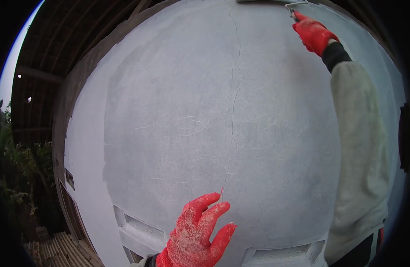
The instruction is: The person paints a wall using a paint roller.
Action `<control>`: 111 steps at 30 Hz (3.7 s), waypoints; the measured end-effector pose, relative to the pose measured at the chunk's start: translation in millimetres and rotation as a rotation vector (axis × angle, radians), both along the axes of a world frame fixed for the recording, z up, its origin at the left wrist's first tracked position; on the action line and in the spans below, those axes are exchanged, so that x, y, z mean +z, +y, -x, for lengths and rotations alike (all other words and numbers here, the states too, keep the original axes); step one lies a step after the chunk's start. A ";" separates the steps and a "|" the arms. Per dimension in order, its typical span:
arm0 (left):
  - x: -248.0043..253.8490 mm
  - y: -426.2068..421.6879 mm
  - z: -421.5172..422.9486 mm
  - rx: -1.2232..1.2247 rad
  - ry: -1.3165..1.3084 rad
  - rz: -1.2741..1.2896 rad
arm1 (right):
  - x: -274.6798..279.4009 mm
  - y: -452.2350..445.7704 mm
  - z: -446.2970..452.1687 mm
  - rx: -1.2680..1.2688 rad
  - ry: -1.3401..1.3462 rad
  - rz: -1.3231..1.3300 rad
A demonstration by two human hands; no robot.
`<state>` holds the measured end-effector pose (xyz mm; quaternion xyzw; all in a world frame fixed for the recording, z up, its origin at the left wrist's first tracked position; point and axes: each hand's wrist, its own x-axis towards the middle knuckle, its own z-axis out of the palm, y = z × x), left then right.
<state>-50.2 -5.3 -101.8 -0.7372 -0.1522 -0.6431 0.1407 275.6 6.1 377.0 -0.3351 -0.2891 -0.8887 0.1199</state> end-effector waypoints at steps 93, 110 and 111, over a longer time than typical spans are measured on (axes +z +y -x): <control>-51.7 12.5 59.4 -0.140 -0.003 0.134 | -41.4 21.4 129.5 -0.313 0.111 0.141; -62.8 6.0 71.3 -0.113 -0.030 0.138 | -54.5 32.3 163.3 -0.530 0.121 0.100; -66.7 6.3 73.5 -0.117 -0.032 0.144 | -74.2 27.6 160.7 -0.329 0.246 0.169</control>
